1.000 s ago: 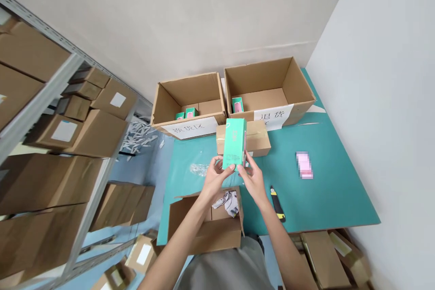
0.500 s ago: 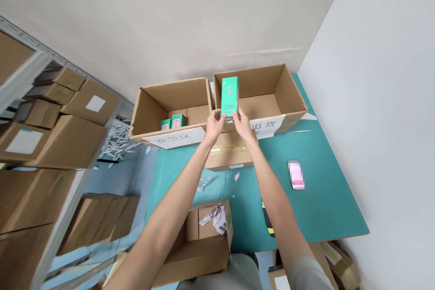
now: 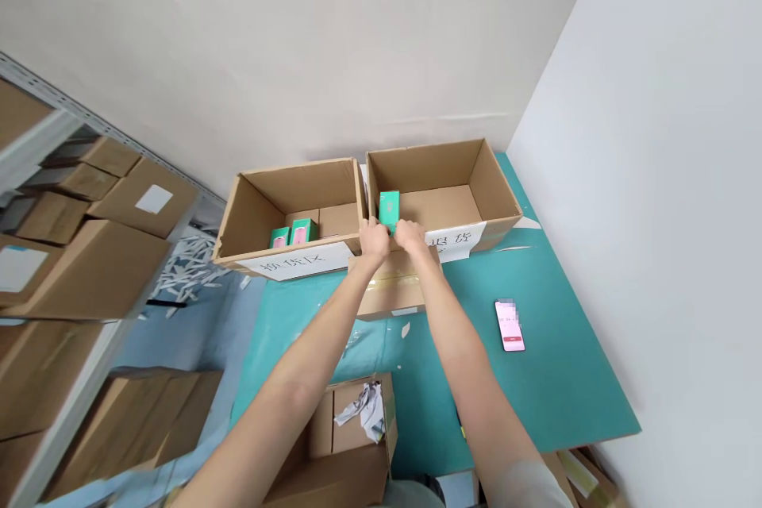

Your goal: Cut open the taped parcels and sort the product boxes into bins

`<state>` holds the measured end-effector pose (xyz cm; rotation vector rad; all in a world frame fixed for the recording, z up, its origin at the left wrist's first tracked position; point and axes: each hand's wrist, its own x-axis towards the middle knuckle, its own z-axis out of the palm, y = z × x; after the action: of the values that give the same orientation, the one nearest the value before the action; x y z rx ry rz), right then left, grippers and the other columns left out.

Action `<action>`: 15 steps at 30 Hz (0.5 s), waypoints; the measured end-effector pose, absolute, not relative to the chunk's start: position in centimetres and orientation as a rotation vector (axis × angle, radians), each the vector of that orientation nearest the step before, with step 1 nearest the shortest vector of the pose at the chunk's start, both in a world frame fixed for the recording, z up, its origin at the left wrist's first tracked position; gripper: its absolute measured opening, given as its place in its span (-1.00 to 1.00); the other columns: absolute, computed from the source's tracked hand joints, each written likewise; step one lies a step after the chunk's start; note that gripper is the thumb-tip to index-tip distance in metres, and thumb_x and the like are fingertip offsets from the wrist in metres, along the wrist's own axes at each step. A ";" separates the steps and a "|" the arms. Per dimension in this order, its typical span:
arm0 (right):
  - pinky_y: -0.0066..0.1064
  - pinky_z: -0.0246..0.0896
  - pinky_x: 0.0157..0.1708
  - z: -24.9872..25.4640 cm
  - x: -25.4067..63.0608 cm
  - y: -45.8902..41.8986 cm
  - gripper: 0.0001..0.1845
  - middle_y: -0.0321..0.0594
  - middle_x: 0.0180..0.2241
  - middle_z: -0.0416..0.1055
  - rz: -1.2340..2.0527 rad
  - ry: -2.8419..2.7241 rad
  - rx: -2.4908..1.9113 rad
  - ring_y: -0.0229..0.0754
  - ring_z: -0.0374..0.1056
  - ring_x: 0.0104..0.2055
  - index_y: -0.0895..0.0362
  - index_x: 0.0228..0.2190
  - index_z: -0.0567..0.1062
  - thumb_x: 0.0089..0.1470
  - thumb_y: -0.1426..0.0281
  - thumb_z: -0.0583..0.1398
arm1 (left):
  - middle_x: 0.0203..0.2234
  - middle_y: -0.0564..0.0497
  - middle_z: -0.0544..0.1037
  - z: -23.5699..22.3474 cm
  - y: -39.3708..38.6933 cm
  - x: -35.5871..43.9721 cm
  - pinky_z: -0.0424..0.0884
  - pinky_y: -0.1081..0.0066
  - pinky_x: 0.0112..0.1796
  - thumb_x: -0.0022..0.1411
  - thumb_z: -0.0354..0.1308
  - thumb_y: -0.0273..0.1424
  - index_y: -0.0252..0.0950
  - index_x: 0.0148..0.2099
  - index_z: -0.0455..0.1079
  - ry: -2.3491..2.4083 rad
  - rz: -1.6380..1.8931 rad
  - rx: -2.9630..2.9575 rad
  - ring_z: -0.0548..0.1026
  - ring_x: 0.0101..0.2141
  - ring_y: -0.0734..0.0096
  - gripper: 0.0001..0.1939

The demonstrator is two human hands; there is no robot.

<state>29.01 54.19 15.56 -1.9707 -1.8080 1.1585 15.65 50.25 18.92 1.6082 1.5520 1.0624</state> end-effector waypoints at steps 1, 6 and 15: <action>-0.01 0.38 0.29 15.8 28.7 53.8 -0.74 0.16 0.01 0.75 1.132 -1.824 -1.993 0.27 0.64 0.19 0.11 -0.03 0.77 0.37 0.32 0.30 | 0.25 -0.21 0.56 19.5 49.5 15.6 0.66 -0.01 0.12 0.56 0.33 -0.17 -0.30 0.35 0.48 1.518 1.064 1.624 0.62 0.13 0.07 -0.53; -0.05 0.29 0.39 17.2 28.1 51.5 -0.58 0.11 0.22 0.66 1.023 -1.852 -2.009 0.17 0.51 0.38 0.05 0.22 0.67 0.47 0.34 0.17 | 0.26 -0.21 0.57 21.8 44.0 14.7 0.65 0.04 0.14 0.56 0.33 -0.17 -0.24 0.32 0.52 1.493 1.033 1.682 0.62 0.14 0.10 -0.58; 0.12 0.03 0.62 8.5 31.0 29.0 -0.35 0.11 0.46 0.43 0.845 -1.432 -1.543 0.08 0.26 0.57 0.10 0.31 0.58 0.43 0.00 0.11 | 0.26 -0.26 0.60 19.2 20.5 -1.2 0.29 -0.19 0.46 0.48 0.24 0.00 -0.20 0.11 0.64 2.029 1.003 1.384 0.46 0.38 -0.21 -0.57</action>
<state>30.98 28.95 8.54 -1.5428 -1.4322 0.8454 -1.21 20.47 19.22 1.3838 2.0290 1.0028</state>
